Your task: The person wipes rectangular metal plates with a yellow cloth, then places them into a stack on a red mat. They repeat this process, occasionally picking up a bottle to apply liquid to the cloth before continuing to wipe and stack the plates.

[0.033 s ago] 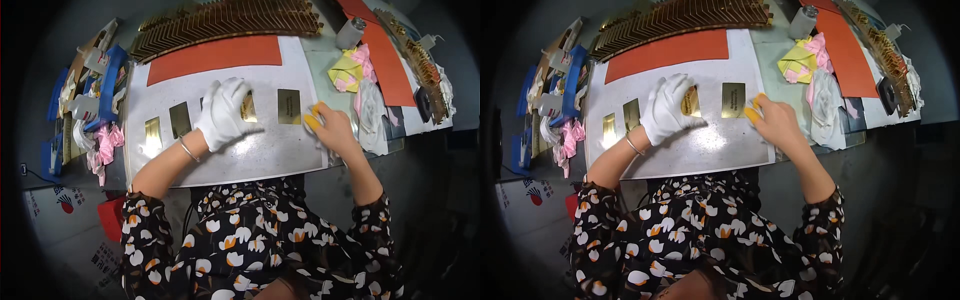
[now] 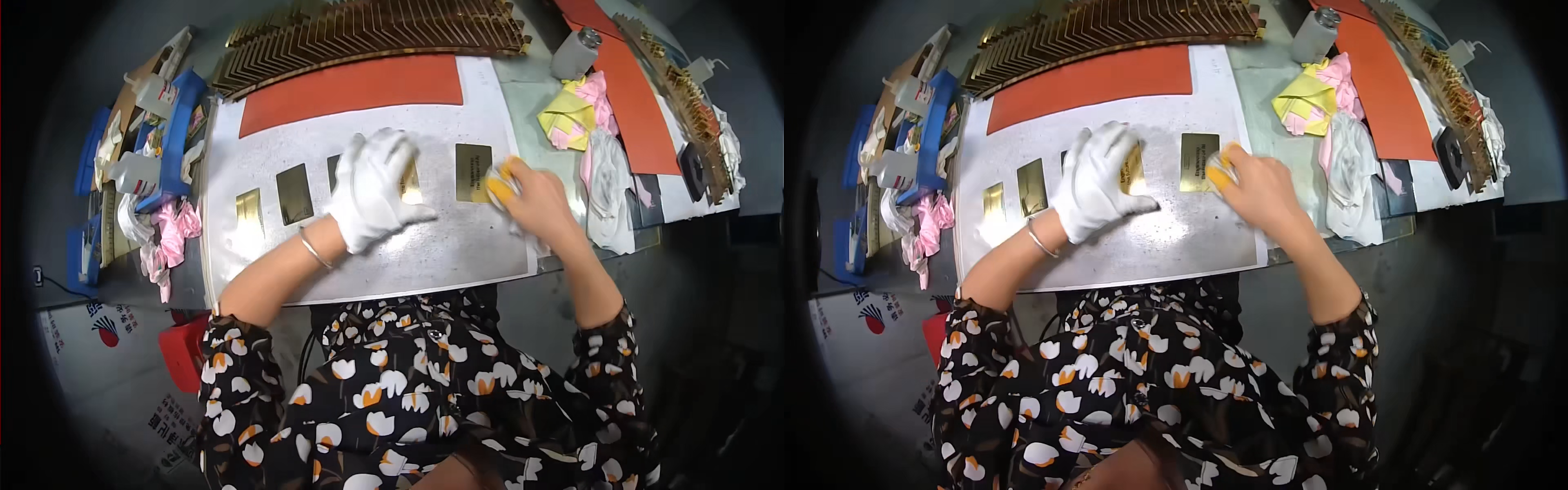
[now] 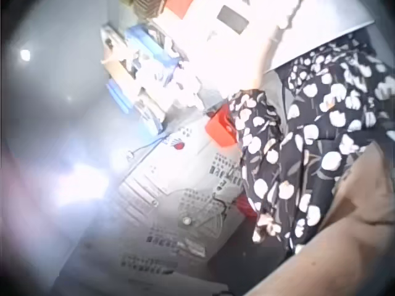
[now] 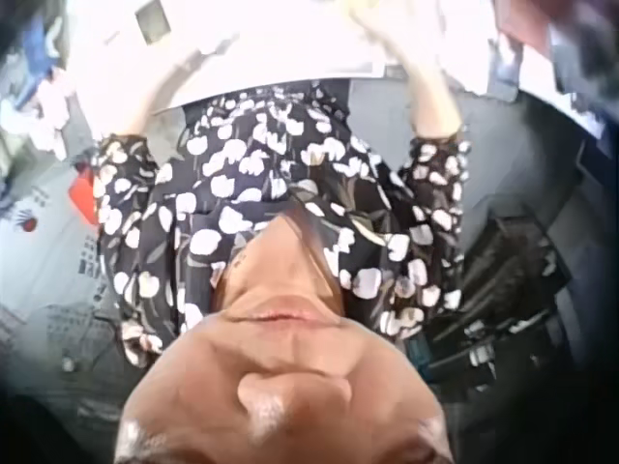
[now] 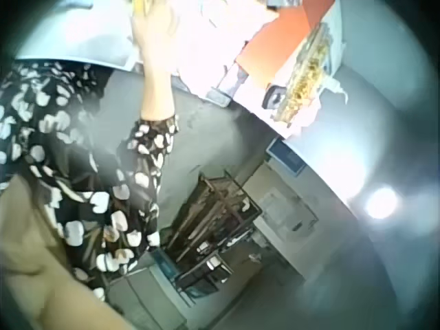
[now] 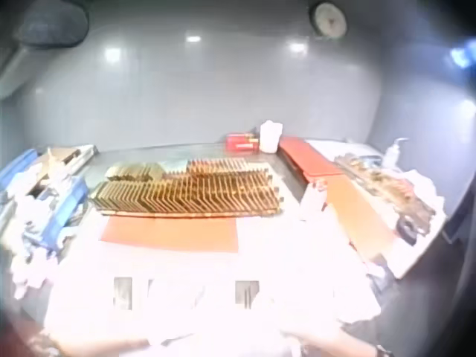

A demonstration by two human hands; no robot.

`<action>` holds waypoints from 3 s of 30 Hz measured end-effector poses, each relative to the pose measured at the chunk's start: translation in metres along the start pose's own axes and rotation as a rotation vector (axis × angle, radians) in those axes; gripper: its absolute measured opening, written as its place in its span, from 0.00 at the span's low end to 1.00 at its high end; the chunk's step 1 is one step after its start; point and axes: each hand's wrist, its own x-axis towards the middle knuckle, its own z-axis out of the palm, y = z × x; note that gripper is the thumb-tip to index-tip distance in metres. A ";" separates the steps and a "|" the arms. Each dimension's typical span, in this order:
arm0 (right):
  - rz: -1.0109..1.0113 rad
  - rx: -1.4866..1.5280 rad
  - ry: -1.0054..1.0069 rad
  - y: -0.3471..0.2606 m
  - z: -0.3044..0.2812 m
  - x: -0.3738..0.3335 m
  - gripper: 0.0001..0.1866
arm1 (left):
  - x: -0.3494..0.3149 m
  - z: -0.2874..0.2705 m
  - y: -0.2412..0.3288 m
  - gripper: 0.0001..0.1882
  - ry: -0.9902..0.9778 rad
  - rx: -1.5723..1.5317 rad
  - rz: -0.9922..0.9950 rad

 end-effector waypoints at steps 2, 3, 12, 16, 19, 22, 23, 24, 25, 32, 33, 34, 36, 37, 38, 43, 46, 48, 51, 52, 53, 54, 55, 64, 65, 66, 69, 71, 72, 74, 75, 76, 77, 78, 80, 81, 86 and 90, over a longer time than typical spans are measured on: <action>-0.037 -0.107 0.003 0.004 0.017 0.030 0.15 | 0.005 0.015 0.008 0.49 0.044 -0.012 0.025; -0.030 -0.146 -0.013 0.003 0.022 0.043 0.15 | 0.009 0.020 0.012 0.49 0.070 -0.016 0.033; 0.126 -0.140 -0.074 -0.005 0.038 0.082 0.16 | 0.042 0.035 0.015 0.49 -0.043 -0.002 -0.015; 0.163 -0.167 -0.118 -0.008 0.043 0.071 0.16 | 0.044 0.038 0.012 0.48 -0.075 -0.014 0.030; 0.186 -0.151 -0.125 -0.014 0.043 0.056 0.16 | 0.045 0.037 0.009 0.47 -0.094 0.015 0.097; 0.205 -0.137 -0.109 -0.019 0.045 0.043 0.17 | 0.048 0.039 0.008 0.48 -0.121 0.070 0.167; 0.209 -0.135 -0.109 -0.020 0.045 0.039 0.18 | 0.050 0.038 0.008 0.49 -0.134 0.080 0.185; 0.209 -0.133 -0.109 -0.022 0.045 0.035 0.18 | 0.051 0.035 0.008 0.49 -0.146 0.094 0.198; 0.208 -0.131 -0.109 -0.024 0.045 0.032 0.18 | 0.052 0.034 0.007 0.50 -0.158 0.107 0.212; 0.221 -0.131 -0.101 -0.036 0.047 -0.003 0.18 | 0.055 0.024 0.001 0.56 -0.233 0.049 0.257; 0.217 -0.130 -0.101 -0.037 0.046 -0.006 0.18 | 0.055 0.022 -0.002 0.57 -0.230 0.048 0.259; 0.198 -0.137 -0.103 -0.037 0.047 -0.010 0.19 | 0.054 0.016 -0.006 0.56 -0.256 -0.028 0.214; 0.150 -0.156 -0.173 -0.033 0.038 -0.021 0.19 | 0.041 0.014 -0.020 0.55 -0.102 -0.032 0.104; 0.124 -0.163 -0.210 -0.035 0.034 -0.020 0.19 | 0.031 0.004 -0.027 0.54 -0.075 -0.010 0.054; 0.147 -0.148 -0.235 -0.041 0.027 -0.016 0.18 | 0.023 -0.002 -0.037 0.55 -0.085 0.005 0.021; -0.036 -0.054 -0.097 -0.081 0.036 0.056 0.14 | -0.026 0.000 -0.048 0.55 -0.057 0.046 -0.078; -0.048 -0.139 -0.140 -0.082 0.067 0.095 0.18 | -0.020 0.002 -0.045 0.54 -0.076 0.057 -0.109; -0.043 -0.161 -0.165 -0.086 0.079 0.108 0.17 | -0.020 0.005 -0.045 0.53 -0.056 0.036 -0.125; -0.020 -0.140 -0.173 -0.092 0.088 0.108 0.15 | -0.020 0.010 -0.048 0.53 -0.020 0.024 -0.135; -0.021 -0.141 -0.176 -0.091 0.089 0.105 0.15 | -0.021 0.012 -0.048 0.53 -0.015 0.018 -0.138; -0.021 -0.142 -0.179 -0.090 0.091 0.102 0.15 | -0.023 0.016 -0.049 0.52 -0.042 0.023 -0.147; -0.037 -0.160 -0.141 -0.091 0.093 0.098 0.15 | -0.022 0.014 -0.050 0.52 -0.049 0.043 -0.133; -0.028 -0.153 -0.150 -0.092 0.094 0.092 0.15 | -0.022 0.013 -0.050 0.52 -0.057 0.063 -0.118; 0.044 -0.111 -0.160 -0.103 0.090 0.048 0.17 | -0.011 0.000 -0.055 0.58 -0.223 0.139 0.065; 0.064 -0.112 -0.174 -0.105 0.088 0.042 0.17 | -0.009 -0.003 -0.056 0.59 -0.264 0.135 0.074; 0.043 -0.110 -0.133 -0.105 0.091 0.035 0.18 | -0.010 -0.003 -0.057 0.56 -0.252 0.157 0.099; -0.011 -0.117 -0.197 -0.106 0.086 0.018 0.18 | -0.011 -0.009 -0.071 0.61 -0.276 0.037 0.094; -0.047 -0.149 -0.243 -0.106 0.079 0.014 0.18 | -0.023 -0.013 -0.086 0.59 -0.176 -0.032 0.017; -0.046 -0.177 -0.257 -0.108 0.072 0.015 0.18 | -0.027 -0.016 -0.094 0.55 -0.122 -0.008 0.001; 0.005 -0.127 -0.243 -0.127 0.055 0.026 0.18 | -0.048 -0.024 -0.103 0.52 -0.033 0.049 -0.039; -0.084 -0.140 -0.149 -0.133 0.058 0.040 0.18 | -0.057 -0.030 -0.102 0.52 -0.078 0.074 -0.071; -0.072 -0.131 -0.164 -0.141 0.062 0.059 0.18 | -0.064 -0.023 -0.104 0.52 -0.062 0.087 -0.080; -0.038 -0.055 -0.215 -0.148 0.067 0.077 0.18 | -0.069 -0.017 -0.107 0.52 -0.043 0.105 -0.088; -0.076 -0.092 -0.169 -0.145 0.080 0.092 0.16 | -0.066 -0.014 -0.105 0.52 -0.012 0.063 -0.095; -0.066 -0.103 -0.155 -0.144 0.100 0.116 0.14 | -0.064 -0.014 -0.102 0.51 -0.038 0.105 -0.115; -0.068 -0.110 -0.162 -0.146 0.107 0.124 0.14 | -0.065 -0.013 -0.101 0.51 -0.060 0.127 -0.139; -0.015 -0.125 -0.202 -0.154 0.123 0.134 0.14 | -0.066 -0.010 -0.103 0.51 -0.047 0.073 -0.200; -0.029 -0.151 -0.190 -0.153 0.126 0.112 0.13 | -0.065 -0.007 -0.105 0.51 -0.049 0.064 -0.154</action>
